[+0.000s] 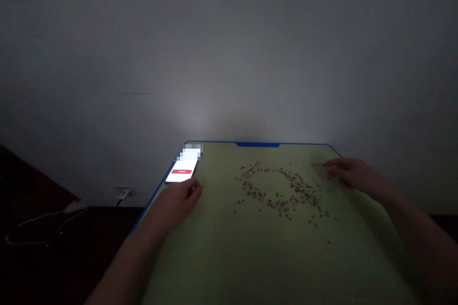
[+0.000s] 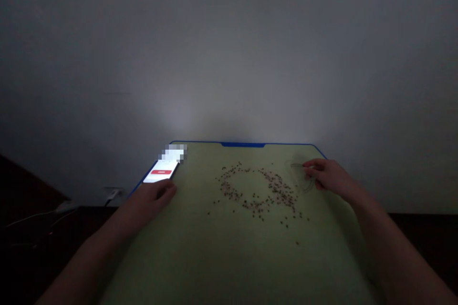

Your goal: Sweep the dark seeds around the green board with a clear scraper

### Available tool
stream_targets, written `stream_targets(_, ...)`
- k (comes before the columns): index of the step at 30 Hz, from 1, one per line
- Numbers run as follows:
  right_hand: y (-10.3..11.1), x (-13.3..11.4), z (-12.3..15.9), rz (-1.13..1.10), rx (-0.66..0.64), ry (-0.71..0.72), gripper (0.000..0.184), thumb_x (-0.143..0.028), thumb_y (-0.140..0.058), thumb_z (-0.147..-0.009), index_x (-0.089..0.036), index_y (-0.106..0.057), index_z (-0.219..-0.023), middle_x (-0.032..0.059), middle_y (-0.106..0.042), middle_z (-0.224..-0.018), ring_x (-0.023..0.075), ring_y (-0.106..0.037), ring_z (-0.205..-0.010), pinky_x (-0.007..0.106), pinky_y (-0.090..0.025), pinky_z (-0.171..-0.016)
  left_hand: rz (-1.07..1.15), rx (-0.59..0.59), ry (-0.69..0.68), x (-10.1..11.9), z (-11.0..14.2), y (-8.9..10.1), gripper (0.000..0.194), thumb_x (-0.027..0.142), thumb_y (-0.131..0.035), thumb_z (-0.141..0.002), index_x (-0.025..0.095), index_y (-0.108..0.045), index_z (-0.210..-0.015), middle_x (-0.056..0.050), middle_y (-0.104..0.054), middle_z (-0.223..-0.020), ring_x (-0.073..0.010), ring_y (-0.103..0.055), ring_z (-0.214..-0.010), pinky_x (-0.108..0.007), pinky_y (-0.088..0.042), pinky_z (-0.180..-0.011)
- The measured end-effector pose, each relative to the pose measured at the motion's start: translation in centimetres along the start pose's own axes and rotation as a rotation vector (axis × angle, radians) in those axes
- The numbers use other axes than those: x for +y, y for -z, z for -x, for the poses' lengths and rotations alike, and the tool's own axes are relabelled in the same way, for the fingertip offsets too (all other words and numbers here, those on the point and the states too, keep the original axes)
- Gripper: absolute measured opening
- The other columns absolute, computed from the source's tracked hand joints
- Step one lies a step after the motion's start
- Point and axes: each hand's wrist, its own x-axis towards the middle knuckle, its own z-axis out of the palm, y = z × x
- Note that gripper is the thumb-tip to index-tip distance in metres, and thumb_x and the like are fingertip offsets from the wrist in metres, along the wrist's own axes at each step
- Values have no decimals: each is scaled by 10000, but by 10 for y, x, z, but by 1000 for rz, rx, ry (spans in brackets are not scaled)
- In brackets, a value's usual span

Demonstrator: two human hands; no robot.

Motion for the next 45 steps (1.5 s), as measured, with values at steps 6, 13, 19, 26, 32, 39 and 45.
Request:
stream_targets(6, 18, 29, 0, -47, -49, -37, 244, -324, -568, -672, -146, -591, -837, 35, -611, -597, 112, -485, -380, 258, -381, -369, 25, -58, 26, -3, -5, -1, 349, 433, -314, -849, 191, -534, -727, -13, -588, -674, -175, -546, -641, -264, -341, -567)
stream_targets(13, 16, 39, -1, 16, -196, -104, 336, -369, -617, -665, -141, -603, -911, -8, -559, -493, 93, -458, -358, 208, -354, -344, -15, -84, 12, -10, -7, -8, 398, 473, -291, -846, 191, -532, -702, -12, -592, -665, -174, -542, -644, -259, -337, -570)
stream_targets(19, -16, 12, 2, 32, -277, 36, 281, -364, -592, -691, -160, -578, -883, -32, -548, -528, 71, -414, -360, 199, -320, -359, 11, -84, 15, -2, -5, -3, 401, 471, -279, -847, 191, -535, -716, -20, -600, -684, -182, -554, -655, -267, -345, -580)
stream_targets(26, -62, -31, -10, 107, -306, 116, 225, -227, -545, -737, -135, -598, -935, -19, -587, -572, 74, -427, -380, 203, -335, -387, 0, -56, 2, 3, -1, -2, 354, 413, -288, -850, 188, -528, -718, -36, -601, -717, -178, -555, -678, -261, -347, -598)
stream_targets(32, -101, -70, -15, 147, -329, 256, 192, -146, -568, -720, -126, -631, -901, 21, -643, -633, 116, -552, -559, 212, -393, -518, -5, -53, 12, 2, -1, -1, 347, 397, -297, -860, 184, -546, -746, -42, -610, -731, -173, -556, -676, -255, -339, -590)
stream_targets(39, -137, -113, 7, 175, -395, 412, 189, -145, -600, -682, -163, -656, -862, 21, -662, -683, 127, -577, -608, 217, -391, -556, -21, -28, 13, 0, 0, -3, 324, 383, -335, -858, 186, -581, -786, -42, -624, -747, -166, -557, -681, -246, -338, -584)
stream_targets(45, -145, -123, 25, 164, -488, 488, 188, -150, -582, -703, -174, -649, -877, 16, -674, -688, 120, -584, -597, 205, -391, -536, -3, 18, -4, -1, 2, -5, 330, 379, -332, -868, 186, -575, -753, -29, -614, -703, -153, -544, -641, -243, -325, -561)
